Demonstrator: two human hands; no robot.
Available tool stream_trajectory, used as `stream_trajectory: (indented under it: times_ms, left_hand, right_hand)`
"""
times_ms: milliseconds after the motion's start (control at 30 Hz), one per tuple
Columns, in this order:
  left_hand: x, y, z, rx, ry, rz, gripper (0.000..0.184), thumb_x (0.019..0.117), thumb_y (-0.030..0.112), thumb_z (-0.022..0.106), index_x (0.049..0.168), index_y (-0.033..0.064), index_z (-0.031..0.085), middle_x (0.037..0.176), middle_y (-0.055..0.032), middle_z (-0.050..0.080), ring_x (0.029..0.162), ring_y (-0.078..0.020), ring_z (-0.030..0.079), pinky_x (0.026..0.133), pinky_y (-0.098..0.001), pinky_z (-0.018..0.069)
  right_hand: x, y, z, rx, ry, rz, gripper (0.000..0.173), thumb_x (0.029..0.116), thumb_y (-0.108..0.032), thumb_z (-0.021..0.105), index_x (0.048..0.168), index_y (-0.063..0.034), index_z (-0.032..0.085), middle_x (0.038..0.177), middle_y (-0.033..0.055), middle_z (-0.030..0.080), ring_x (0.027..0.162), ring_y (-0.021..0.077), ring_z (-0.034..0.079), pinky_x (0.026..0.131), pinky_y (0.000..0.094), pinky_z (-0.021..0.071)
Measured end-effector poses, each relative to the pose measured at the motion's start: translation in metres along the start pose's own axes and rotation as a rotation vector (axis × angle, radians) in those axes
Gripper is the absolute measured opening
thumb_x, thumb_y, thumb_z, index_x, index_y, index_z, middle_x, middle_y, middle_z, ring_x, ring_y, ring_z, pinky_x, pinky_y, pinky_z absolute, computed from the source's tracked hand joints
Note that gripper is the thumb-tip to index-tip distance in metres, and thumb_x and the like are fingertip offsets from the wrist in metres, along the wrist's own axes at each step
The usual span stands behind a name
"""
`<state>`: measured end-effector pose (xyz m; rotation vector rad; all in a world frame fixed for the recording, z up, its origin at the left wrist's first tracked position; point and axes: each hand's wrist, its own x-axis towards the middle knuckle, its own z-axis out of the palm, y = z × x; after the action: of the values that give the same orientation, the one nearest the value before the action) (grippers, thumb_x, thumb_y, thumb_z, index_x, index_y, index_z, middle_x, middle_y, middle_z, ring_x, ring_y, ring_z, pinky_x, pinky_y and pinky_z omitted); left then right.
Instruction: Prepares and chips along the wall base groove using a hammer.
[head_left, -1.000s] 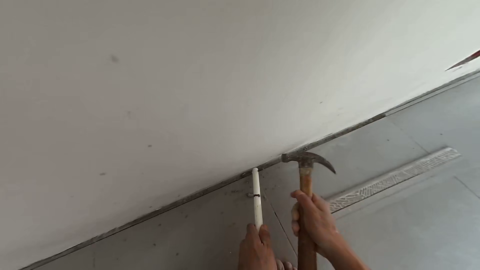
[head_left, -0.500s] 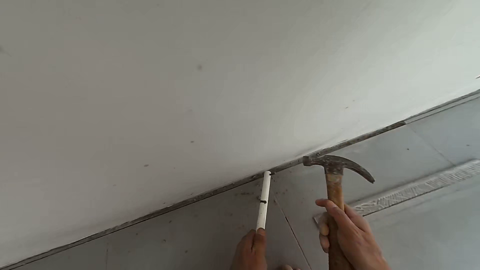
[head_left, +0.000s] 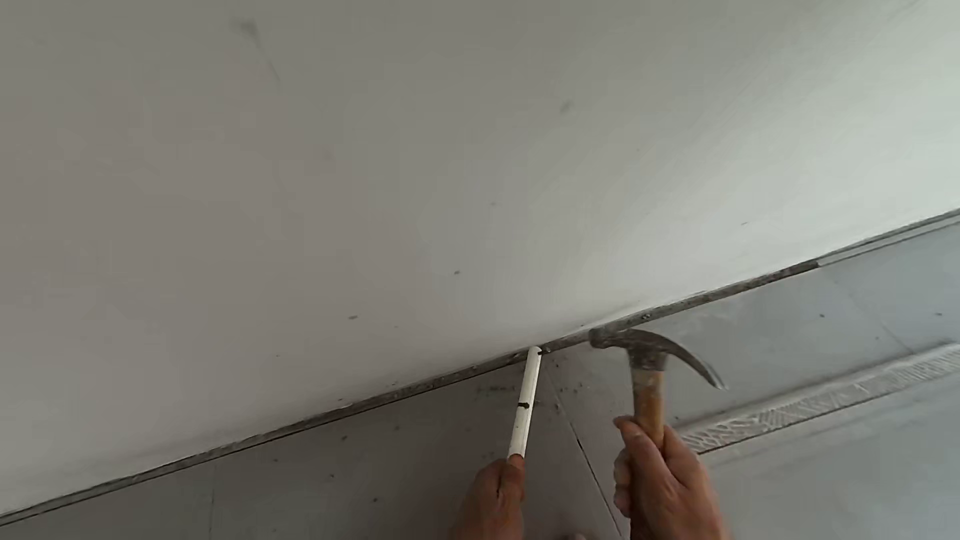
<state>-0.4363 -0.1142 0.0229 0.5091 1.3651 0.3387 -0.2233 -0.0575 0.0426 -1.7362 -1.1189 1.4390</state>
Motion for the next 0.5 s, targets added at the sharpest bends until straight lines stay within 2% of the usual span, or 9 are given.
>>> stream_trajectory:
  times_ms: [67, 167, 233, 367, 500]
  left_hand:
    - [0.001, 0.002, 0.004, 0.054, 0.020, 0.006, 0.049, 0.1116, 0.047, 0.028, 0.104, 0.0064, 0.053, 0.064, -0.0021, 0.044, 0.046, -0.0141, 0.046, 0.045, -0.0306, 0.0458]
    - [0.002, 0.001, 0.009, 0.081, 0.051, 0.028, 0.050, 0.1114, 0.047, 0.029, 0.101, 0.0057, 0.055, 0.063, -0.0026, 0.047, 0.047, -0.0153, 0.048, 0.046, -0.0328, 0.0470]
    - [0.001, -0.001, 0.006, 0.061, 0.037, 0.051, 0.049, 0.1114, 0.047, 0.029, 0.102, 0.0054, 0.054, 0.061, -0.0026, 0.046, 0.045, -0.0154, 0.048, 0.045, -0.0328, 0.0474]
    - [-0.006, -0.011, -0.001, 0.006, -0.004, 0.081, 0.049, 0.1110, 0.047, 0.027, 0.104, 0.0063, 0.054, 0.060, -0.0012, 0.044, 0.045, -0.0142, 0.046, 0.045, -0.0315, 0.0462]
    - [0.001, -0.012, -0.002, -0.047, -0.012, 0.070, 0.046, 0.1117, 0.045, 0.028, 0.101, 0.0068, 0.053, 0.058, -0.0001, 0.042, 0.043, -0.0129, 0.044, 0.043, -0.0295, 0.0443]
  right_hand:
    - [0.000, -0.001, 0.004, -0.024, 0.014, 0.003, 0.030, 0.1072, -0.029, 0.042, 0.115, -0.0030, 0.053, 0.058, 0.0024, 0.056, 0.043, 0.0182, 0.059, 0.041, 0.0363, 0.0557]
    - [0.011, 0.007, -0.007, -0.281, -0.252, 0.182, 0.035, 0.1054, -0.038, 0.047, 0.114, -0.0060, 0.057, 0.065, 0.0071, 0.061, 0.050, 0.0222, 0.062, 0.048, 0.0404, 0.0565]
    - [0.013, 0.018, -0.009, -0.440, -0.361, 0.187, 0.039, 0.1045, -0.043, 0.049, 0.118, -0.0074, 0.060, 0.072, 0.0080, 0.066, 0.057, 0.0241, 0.066, 0.055, 0.0445, 0.0588]
    - [-0.008, 0.022, -0.006, -0.470, -0.308, 0.092, 0.040, 0.1048, -0.039, 0.049, 0.124, -0.0052, 0.059, 0.071, 0.0057, 0.066, 0.058, 0.0219, 0.067, 0.056, 0.0442, 0.0593]
    - [-0.011, 0.018, -0.012, -0.355, -0.178, 0.046, 0.039, 0.1046, -0.032, 0.050, 0.126, -0.0009, 0.058, 0.068, 0.0058, 0.064, 0.053, 0.0209, 0.065, 0.051, 0.0419, 0.0586]
